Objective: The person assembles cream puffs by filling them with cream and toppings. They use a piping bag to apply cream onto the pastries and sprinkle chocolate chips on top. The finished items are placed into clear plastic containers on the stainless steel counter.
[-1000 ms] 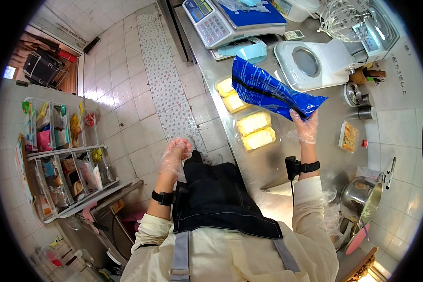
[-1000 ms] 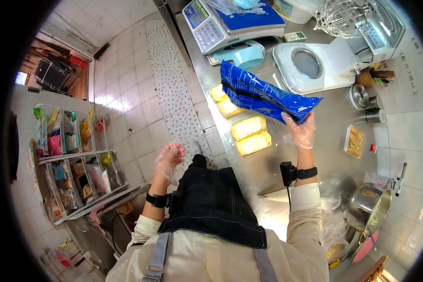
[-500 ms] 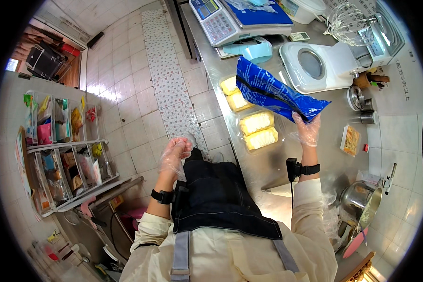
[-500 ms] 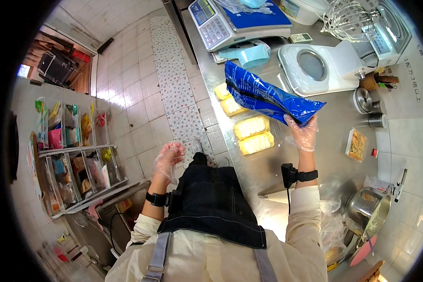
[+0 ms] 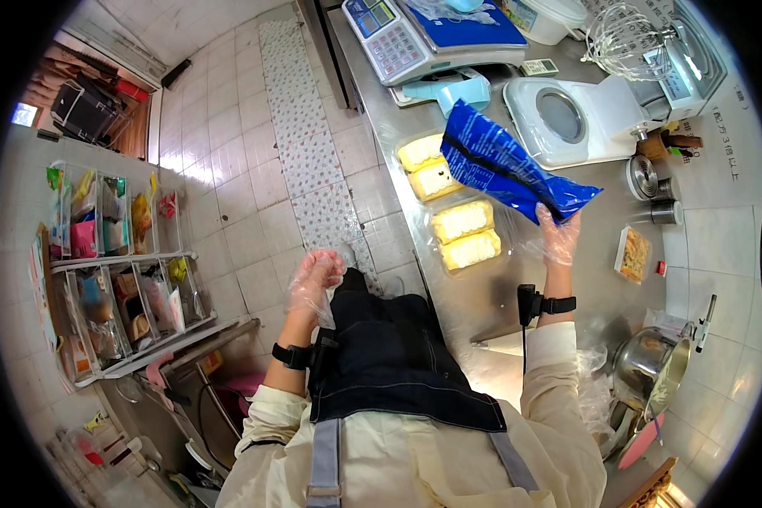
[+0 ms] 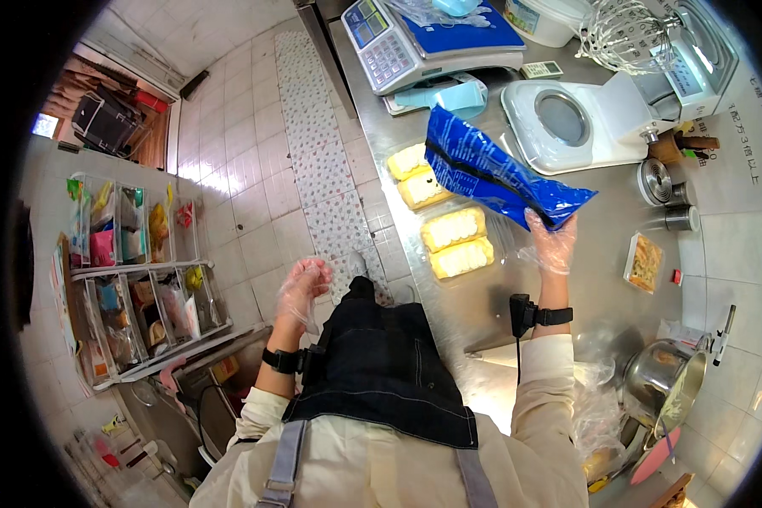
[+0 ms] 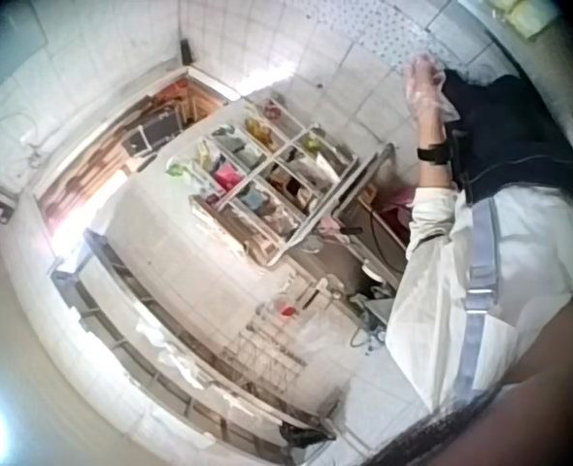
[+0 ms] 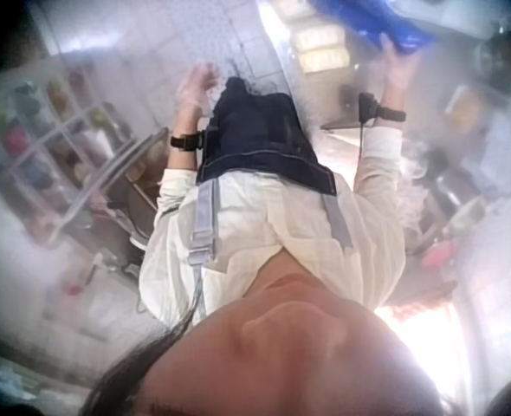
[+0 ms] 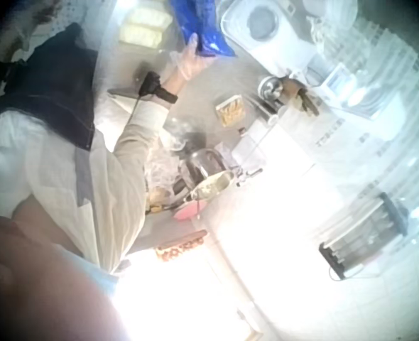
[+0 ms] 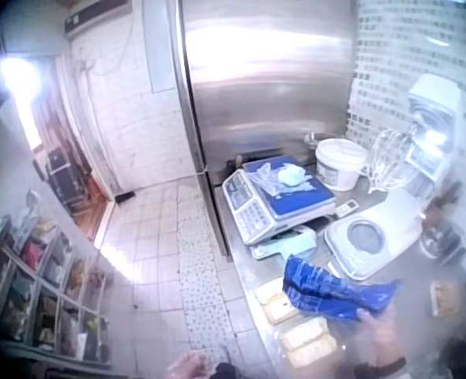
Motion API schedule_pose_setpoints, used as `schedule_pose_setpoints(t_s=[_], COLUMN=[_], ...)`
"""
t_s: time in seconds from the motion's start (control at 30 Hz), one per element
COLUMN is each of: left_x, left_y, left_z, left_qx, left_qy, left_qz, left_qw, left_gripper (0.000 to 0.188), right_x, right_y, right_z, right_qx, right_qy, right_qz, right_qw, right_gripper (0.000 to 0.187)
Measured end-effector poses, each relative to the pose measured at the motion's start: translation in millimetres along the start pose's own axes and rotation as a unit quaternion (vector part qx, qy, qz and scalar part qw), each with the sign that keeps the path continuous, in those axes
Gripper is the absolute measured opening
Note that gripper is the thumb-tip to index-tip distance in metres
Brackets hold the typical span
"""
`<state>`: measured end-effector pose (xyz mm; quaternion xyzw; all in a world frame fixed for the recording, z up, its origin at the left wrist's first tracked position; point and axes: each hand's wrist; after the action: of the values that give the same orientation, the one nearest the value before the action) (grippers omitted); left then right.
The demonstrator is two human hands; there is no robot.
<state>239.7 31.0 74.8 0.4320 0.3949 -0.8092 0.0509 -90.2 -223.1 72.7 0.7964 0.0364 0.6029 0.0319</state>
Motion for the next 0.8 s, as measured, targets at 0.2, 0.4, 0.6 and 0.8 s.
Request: schedule_pose_setpoints(t_s=[0.2,0.4,0.6,0.8], left_x=[1.6,4.4,5.1,0.8], left_y=[-1.0,2.5,1.8,4.4], left_z=[0.1,-4.8,-5.3,-6.5], left_qx=[0.001,-0.007,-0.015,0.068], left_qy=[0.022,0.026,0.031,0.032], left_qz=[0.004,0.006,0.003,-0.021], left_qw=[1.000,1.000,0.999,0.997], left_gripper=[0.015,0.015,0.016,0.039], right_x=[0.8,-12.5,-8.1,-4.8], right_y=[1.9,2.1,-4.4,-3.5], right_z=[-0.8,-6.8,-3.4,-8.9], right_qx=[-0.008,-0.025,-0.046,-0.062], right_qy=[0.002,0.007,0.027,0.053], right_qz=[-0.022,-0.020,-0.018,-0.030], right_qw=[1.000,0.999,0.998,0.996], right_gripper=[0.058,0.060,0.062,0.064])
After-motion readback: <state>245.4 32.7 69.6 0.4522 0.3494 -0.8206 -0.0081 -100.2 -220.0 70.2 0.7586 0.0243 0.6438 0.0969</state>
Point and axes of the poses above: each hand's wrist, its own y-axis towards the middle knuckle, its own z-axis out of the palm, x = y × z, and after that the axes turned 11 degrees about -y, right-handed
